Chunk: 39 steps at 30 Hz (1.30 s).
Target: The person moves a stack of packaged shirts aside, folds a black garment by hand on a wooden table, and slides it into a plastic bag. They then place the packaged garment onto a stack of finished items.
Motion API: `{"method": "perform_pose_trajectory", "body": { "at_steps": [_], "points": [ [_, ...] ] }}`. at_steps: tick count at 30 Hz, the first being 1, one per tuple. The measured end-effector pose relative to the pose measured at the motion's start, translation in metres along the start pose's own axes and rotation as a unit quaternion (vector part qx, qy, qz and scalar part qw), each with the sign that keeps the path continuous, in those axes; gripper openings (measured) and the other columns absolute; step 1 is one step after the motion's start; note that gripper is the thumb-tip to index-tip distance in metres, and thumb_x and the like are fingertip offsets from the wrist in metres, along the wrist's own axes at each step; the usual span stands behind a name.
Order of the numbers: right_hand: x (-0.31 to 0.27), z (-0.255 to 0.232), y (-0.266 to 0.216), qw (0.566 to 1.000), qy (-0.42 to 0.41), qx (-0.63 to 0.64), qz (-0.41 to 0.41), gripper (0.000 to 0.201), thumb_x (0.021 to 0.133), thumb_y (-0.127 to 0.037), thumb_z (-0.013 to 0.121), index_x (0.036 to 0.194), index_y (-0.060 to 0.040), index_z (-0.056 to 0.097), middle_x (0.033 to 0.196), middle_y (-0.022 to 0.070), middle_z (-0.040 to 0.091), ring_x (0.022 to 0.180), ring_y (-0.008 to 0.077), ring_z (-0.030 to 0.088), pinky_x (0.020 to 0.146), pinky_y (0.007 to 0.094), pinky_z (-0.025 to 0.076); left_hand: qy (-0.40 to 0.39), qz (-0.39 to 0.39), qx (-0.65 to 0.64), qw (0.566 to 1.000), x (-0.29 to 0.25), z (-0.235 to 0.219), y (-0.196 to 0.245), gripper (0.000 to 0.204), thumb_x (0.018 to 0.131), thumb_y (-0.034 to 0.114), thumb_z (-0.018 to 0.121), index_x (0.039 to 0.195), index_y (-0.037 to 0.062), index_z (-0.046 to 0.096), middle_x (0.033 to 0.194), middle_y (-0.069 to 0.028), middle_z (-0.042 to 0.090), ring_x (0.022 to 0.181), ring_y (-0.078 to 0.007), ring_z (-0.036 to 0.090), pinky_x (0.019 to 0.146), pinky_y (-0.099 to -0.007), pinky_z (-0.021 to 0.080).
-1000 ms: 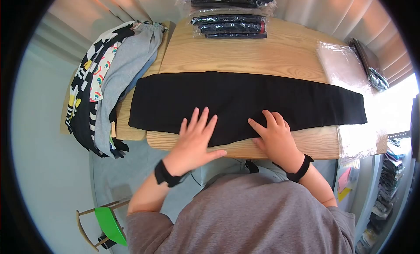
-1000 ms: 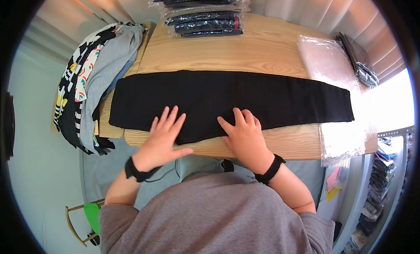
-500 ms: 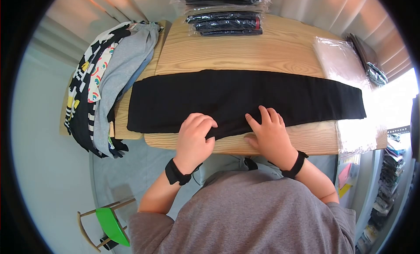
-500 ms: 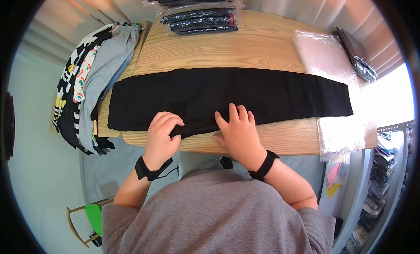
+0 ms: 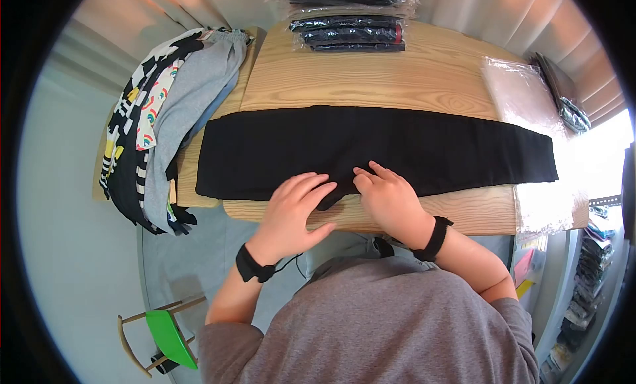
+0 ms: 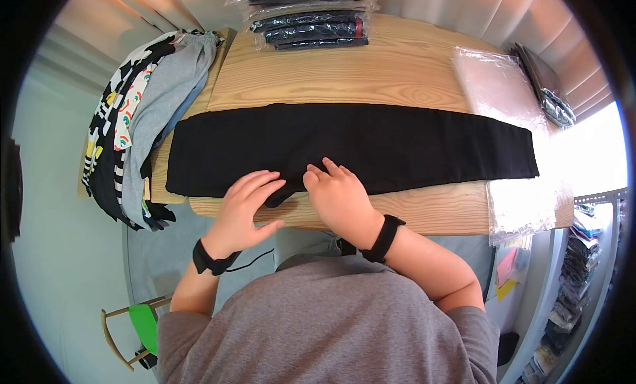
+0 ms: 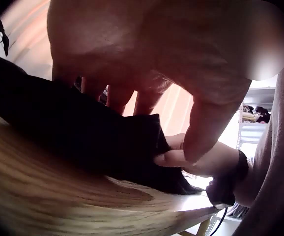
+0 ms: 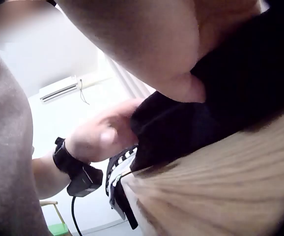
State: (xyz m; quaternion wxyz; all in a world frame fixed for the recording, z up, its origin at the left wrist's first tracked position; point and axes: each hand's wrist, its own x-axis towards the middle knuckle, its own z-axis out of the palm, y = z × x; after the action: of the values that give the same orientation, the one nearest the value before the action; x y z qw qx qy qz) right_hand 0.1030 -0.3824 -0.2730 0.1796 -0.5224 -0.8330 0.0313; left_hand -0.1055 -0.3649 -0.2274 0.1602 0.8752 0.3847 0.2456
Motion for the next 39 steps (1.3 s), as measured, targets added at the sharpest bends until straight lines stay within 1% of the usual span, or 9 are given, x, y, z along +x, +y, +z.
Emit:
{"method": "perform_pose_trajectory", "body": {
  "at_steps": [1,3,9,21,25,31,33,35,39],
  "points": [
    [0.001,0.000,0.002,1.000,-0.001,-0.001,0.000,0.024,0.079,-0.008,0.055,0.101,0.0011,0.058,0.114,0.0159,0.063,0.114,0.0345,0.056,0.090,0.0440,0.049,-0.010,0.047,0.051,0.998,0.000,-0.005,-0.001,0.042,0.065,0.012,0.073,0.104,0.0024,0.063,0.113,-0.0104,0.061,0.105,-0.0279,0.056,0.088,-0.0369,0.047],
    [0.000,0.000,0.002,0.999,-0.008,0.032,0.013,0.024,0.080,-0.009,0.054,0.101,0.0009,0.059,0.110,0.0169,0.064,0.112,0.0348,0.057,0.091,0.0428,0.048,-0.018,0.028,0.056,0.998,-0.005,-0.001,-0.015,0.046,0.063,0.009,0.073,0.107,0.0042,0.062,0.118,-0.0084,0.058,0.109,-0.0272,0.053,0.090,-0.0366,0.046],
    [-0.001,-0.018,0.005,0.991,-0.029,0.131,0.007,0.032,0.080,-0.008,0.055,0.110,0.0007,0.055,0.119,0.0169,0.059,0.120,0.0347,0.051,0.099,0.0411,0.043,-0.041,-0.033,0.037,0.998,-0.004,-0.001,-0.031,0.026,0.066,-0.002,0.061,0.091,0.0053,0.064,0.097,-0.0071,0.064,0.093,-0.0263,0.060,0.078,-0.0362,0.051],
    [-0.005,-0.009,0.019,0.996,-0.039,0.076,-0.014,0.029,0.079,-0.003,0.053,0.107,-0.0012,0.061,0.126,0.0137,0.057,0.122,0.0267,0.051,0.093,0.0332,0.049,-0.055,-0.024,0.046,0.997,-0.003,-0.006,-0.019,0.030,0.066,-0.003,0.063,0.094,0.0065,0.062,0.101,-0.0049,0.061,0.095,-0.0260,0.058,0.078,-0.0359,0.051],
    [-0.007,-0.011,0.019,0.996,-0.044,0.078,-0.020,0.031,0.080,-0.003,0.052,0.110,-0.0009,0.060,0.126,0.0141,0.056,0.122,0.0273,0.050,0.096,0.0336,0.047,-0.047,-0.027,0.059,0.997,-0.011,0.001,-0.039,0.032,0.063,-0.003,0.064,0.093,0.0073,0.061,0.100,-0.0035,0.059,0.096,-0.0250,0.057,0.077,-0.0357,0.051],
    [-0.022,-0.020,0.029,0.996,-0.035,0.084,-0.018,0.035,0.078,-0.002,0.054,0.112,-0.0002,0.058,0.128,0.0154,0.054,0.124,0.0293,0.047,0.101,0.0351,0.042,-0.017,-0.102,0.093,0.990,-0.021,-0.009,-0.054,0.029,0.064,-0.004,0.063,0.090,0.0065,0.060,0.095,-0.0038,0.058,0.092,-0.0264,0.056,0.075,-0.0362,0.049],
    [-0.027,-0.030,0.032,0.991,-0.042,0.117,0.041,0.039,0.073,0.000,0.059,0.112,-0.0002,0.055,0.128,0.0161,0.053,0.125,0.0305,0.046,0.101,0.0360,0.042,-0.021,-0.099,0.085,0.991,-0.023,-0.009,-0.052,0.032,0.064,-0.004,0.063,0.094,0.0062,0.061,0.097,-0.0051,0.058,0.091,-0.0277,0.056,0.077,-0.0367,0.049],
    [-0.028,-0.030,0.035,0.990,-0.055,0.123,0.052,0.044,0.070,0.002,0.062,0.112,-0.0007,0.053,0.129,0.0166,0.052,0.126,0.0317,0.044,0.101,0.0367,0.042,-0.014,-0.008,0.041,0.999,-0.019,-0.010,-0.040,0.031,0.067,-0.002,0.065,0.097,0.0053,0.063,0.100,-0.0070,0.059,0.091,-0.0287,0.056,0.079,-0.0368,0.048],
    [-0.027,-0.030,0.042,0.989,-0.017,0.140,0.038,0.027,0.074,-0.002,0.063,0.100,-0.0004,0.058,0.120,0.0149,0.056,0.113,0.0320,0.052,0.095,0.0375,0.045,-0.029,0.029,0.011,0.999,-0.015,-0.001,-0.042,0.027,0.072,0.001,0.065,0.099,0.0031,0.063,0.096,-0.0096,0.060,0.089,-0.0297,0.056,0.080,-0.0367,0.046]
  ]
}}
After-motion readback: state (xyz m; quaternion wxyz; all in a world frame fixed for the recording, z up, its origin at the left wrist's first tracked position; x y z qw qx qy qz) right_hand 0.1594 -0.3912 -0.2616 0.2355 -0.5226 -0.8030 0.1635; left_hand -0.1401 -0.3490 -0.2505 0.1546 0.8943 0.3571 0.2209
